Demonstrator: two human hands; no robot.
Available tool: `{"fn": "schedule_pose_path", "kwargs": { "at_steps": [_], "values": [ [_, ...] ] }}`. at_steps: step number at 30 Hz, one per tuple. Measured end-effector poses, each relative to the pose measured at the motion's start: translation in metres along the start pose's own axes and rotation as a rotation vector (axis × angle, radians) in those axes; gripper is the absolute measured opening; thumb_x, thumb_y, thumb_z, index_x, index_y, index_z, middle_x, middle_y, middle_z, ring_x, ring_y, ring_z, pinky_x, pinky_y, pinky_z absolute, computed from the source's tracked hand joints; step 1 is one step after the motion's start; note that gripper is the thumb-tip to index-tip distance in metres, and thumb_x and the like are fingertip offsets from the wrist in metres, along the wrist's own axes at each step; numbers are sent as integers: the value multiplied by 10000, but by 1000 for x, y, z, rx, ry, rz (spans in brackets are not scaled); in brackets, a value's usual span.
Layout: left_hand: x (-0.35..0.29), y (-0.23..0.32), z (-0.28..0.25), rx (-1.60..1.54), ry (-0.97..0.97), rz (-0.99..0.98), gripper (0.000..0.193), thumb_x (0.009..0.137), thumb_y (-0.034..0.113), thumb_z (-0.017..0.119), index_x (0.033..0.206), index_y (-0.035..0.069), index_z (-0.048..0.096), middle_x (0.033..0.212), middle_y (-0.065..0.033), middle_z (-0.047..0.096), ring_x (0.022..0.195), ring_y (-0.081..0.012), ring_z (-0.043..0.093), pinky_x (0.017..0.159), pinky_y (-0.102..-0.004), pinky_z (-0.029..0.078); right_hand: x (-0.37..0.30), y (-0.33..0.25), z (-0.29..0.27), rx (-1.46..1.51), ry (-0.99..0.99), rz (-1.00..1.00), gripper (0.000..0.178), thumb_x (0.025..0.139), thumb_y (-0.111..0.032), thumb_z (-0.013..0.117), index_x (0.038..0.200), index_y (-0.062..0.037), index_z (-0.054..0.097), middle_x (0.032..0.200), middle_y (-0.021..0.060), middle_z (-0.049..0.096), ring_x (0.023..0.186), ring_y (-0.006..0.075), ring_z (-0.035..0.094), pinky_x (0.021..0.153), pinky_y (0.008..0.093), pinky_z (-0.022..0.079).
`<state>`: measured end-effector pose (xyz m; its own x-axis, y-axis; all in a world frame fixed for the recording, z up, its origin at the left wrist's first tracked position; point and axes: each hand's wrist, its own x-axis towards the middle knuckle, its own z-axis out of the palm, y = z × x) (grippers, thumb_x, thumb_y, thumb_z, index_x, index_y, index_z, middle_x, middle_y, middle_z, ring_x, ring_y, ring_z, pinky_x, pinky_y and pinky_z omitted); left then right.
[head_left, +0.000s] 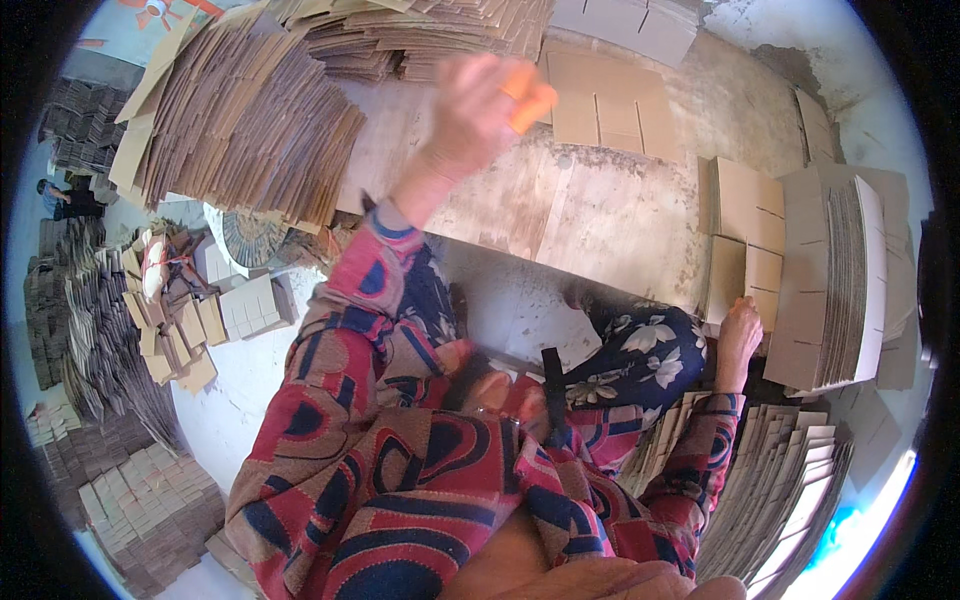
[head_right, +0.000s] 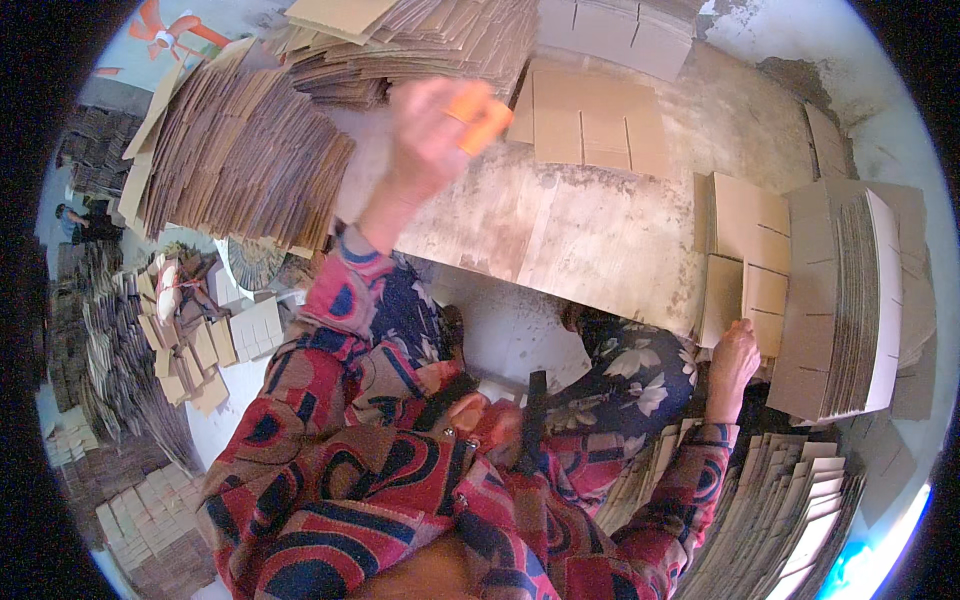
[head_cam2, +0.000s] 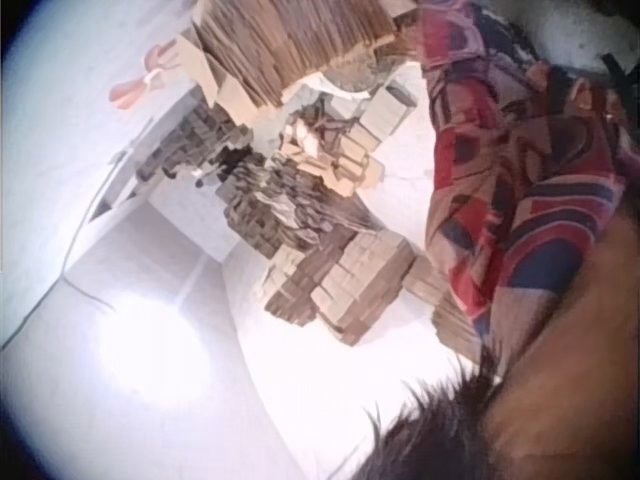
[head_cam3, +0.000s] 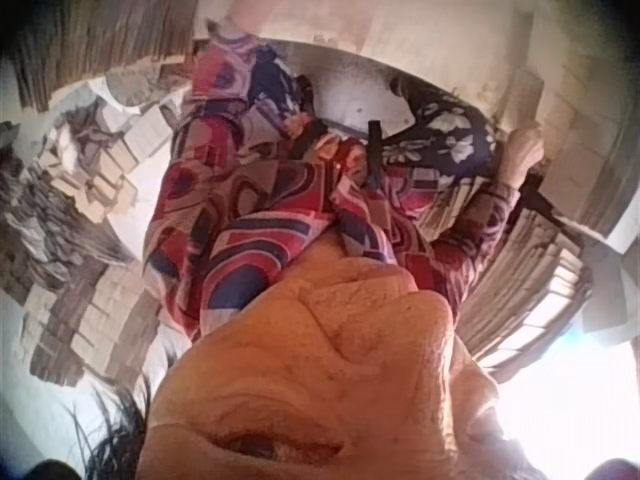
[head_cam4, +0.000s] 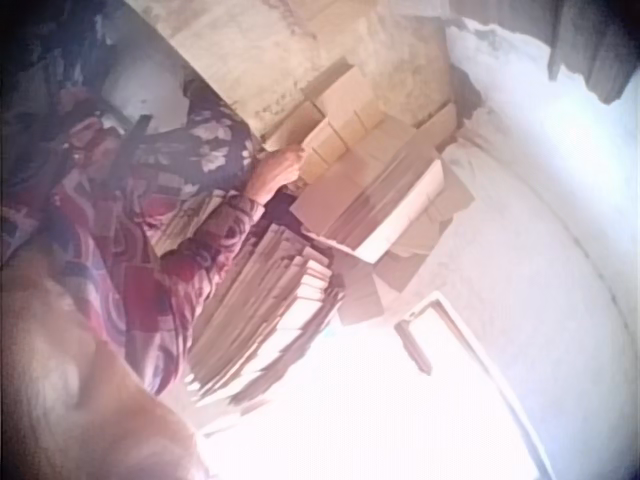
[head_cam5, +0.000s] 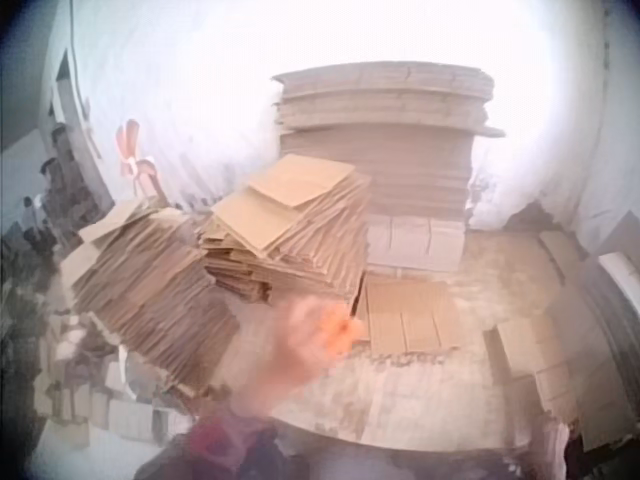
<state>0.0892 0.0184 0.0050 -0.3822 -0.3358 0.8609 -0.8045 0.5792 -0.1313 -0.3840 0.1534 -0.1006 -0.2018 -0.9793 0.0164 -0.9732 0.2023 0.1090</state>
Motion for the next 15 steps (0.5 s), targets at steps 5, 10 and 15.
{"fn": "schedule_pose_path", "kwargs": {
  "at_steps": [5, 10, 15],
  "values": [
    [-43, 51, 70, -231, -243, -124, 400, 710, 290, 754, 978, 39, 596, 924, -59, 644, 971, -245, 540, 837, -398, 412, -1, -3, -13, 111, 54, -49, 197, 892, -203, 574, 911, -26, 490, 741, 214, 627, 703, 405, 623, 623, 497, 486],
    [-31, 75, 133, -215, -530, -235, 572, 744, 425, 712, 1077, -10, 546, 1048, -132, 607, 1081, -293, 491, 874, -433, 384, -2, 17, -12, 235, 127, -77, 256, 910, -221, 561, 1109, -74, 498, 800, 213, 647, 712, 385, 637, 616, 499, 489],
    [-41, 86, 165, -88, -772, -284, 671, 760, 447, 695, 1163, -50, 494, 1141, -176, 566, 1149, -317, 455, 897, -499, 351, -10, -1, -37, 100, 161, 194, 444, 958, -232, 483, 1372, -158, 338, 853, 224, 656, 680, 410, 633, 562, 500, 482]
  ]
}}
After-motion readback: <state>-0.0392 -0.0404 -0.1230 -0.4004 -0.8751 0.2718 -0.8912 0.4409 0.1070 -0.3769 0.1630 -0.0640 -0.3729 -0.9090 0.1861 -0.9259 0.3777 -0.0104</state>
